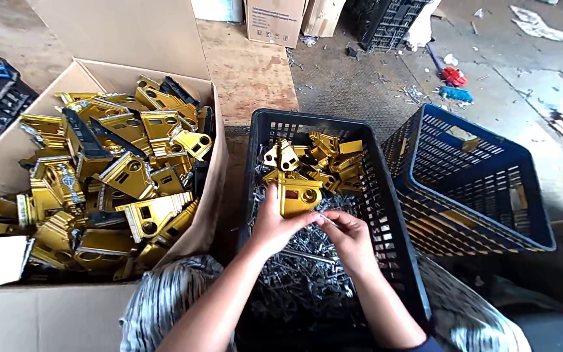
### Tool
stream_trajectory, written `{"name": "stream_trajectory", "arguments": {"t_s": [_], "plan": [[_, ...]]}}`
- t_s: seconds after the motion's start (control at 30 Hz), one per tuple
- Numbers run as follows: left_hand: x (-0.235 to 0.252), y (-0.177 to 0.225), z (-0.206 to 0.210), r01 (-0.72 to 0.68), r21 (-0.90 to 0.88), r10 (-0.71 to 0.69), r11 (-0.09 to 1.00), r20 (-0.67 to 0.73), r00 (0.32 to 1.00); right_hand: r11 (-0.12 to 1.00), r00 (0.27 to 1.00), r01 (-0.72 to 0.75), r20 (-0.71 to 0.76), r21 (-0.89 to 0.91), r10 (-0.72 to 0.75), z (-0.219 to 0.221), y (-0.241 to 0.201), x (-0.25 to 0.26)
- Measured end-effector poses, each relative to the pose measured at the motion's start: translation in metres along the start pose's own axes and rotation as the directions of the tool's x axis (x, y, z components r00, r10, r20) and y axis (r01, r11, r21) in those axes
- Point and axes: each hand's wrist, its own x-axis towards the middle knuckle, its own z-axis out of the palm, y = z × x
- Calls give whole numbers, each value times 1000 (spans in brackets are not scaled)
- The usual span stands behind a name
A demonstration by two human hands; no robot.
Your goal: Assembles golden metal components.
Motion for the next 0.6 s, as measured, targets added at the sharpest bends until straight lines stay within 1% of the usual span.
{"name": "stream_trajectory", "arguments": {"t_s": [0.03,0.07,0.1,0.13,0.2,0.23,0.27,0.3,0.33,0.37,0.4,0.43,0.47,0.5,0.53,0.57,0.6], "plan": [[-2,-2,3,16,-11,-16,1000,24,1000,995,999,36,22,-88,-35,1,1,0],[-3,-2,4,21,5,-21,1000,38,999,967,995,92,59,-238,-80,-1,2,0],[-3,-3,3,15,57,-18,998,41,999,907,987,152,102,-393,-122,-4,1,0],[-3,-3,2,6,113,-11,994,41,999,849,979,201,130,-488,-157,-7,0,0],[-2,-2,0,-14,168,10,986,20,1000,774,973,232,152,-590,-176,-13,-1,1],[-2,-1,-1,-16,173,17,985,-6,1000,716,974,227,168,-660,-155,-17,0,2],[-2,0,-2,-12,176,19,984,-38,999,612,975,213,201,-762,-89,-21,2,2],[-1,1,-3,-10,172,22,985,-72,997,452,972,177,228,-874,59,-24,2,3],[0,2,-5,-15,156,32,988,-104,994,274,949,137,205,-952,239,-24,1,5],[1,2,-7,-25,132,43,991,-131,991,165,934,122,170,-979,315,-26,2,5],[3,3,-9,-34,102,49,994,-153,987,162,949,124,164,-979,267,-30,4,4],[4,4,-10,-34,73,46,997,-171,984,244,975,151,184,-958,122,-37,6,2],[5,5,-11,-22,52,32,998,-186,982,353,979,203,193,-914,-61,-42,6,2],[5,6,-11,-8,39,15,999,-193,981,449,963,252,176,-857,-206,-44,6,2],[4,5,-11,0,41,8,999,-193,981,511,946,283,149,-812,-286,-43,4,4],[4,4,-11,-2,48,11,999,-191,982,527,936,299,139,-796,-322,-41,4,5],[4,2,-9,-8,60,19,998,-188,982,505,929,311,144,-805,-341,-39,4,6]]}}
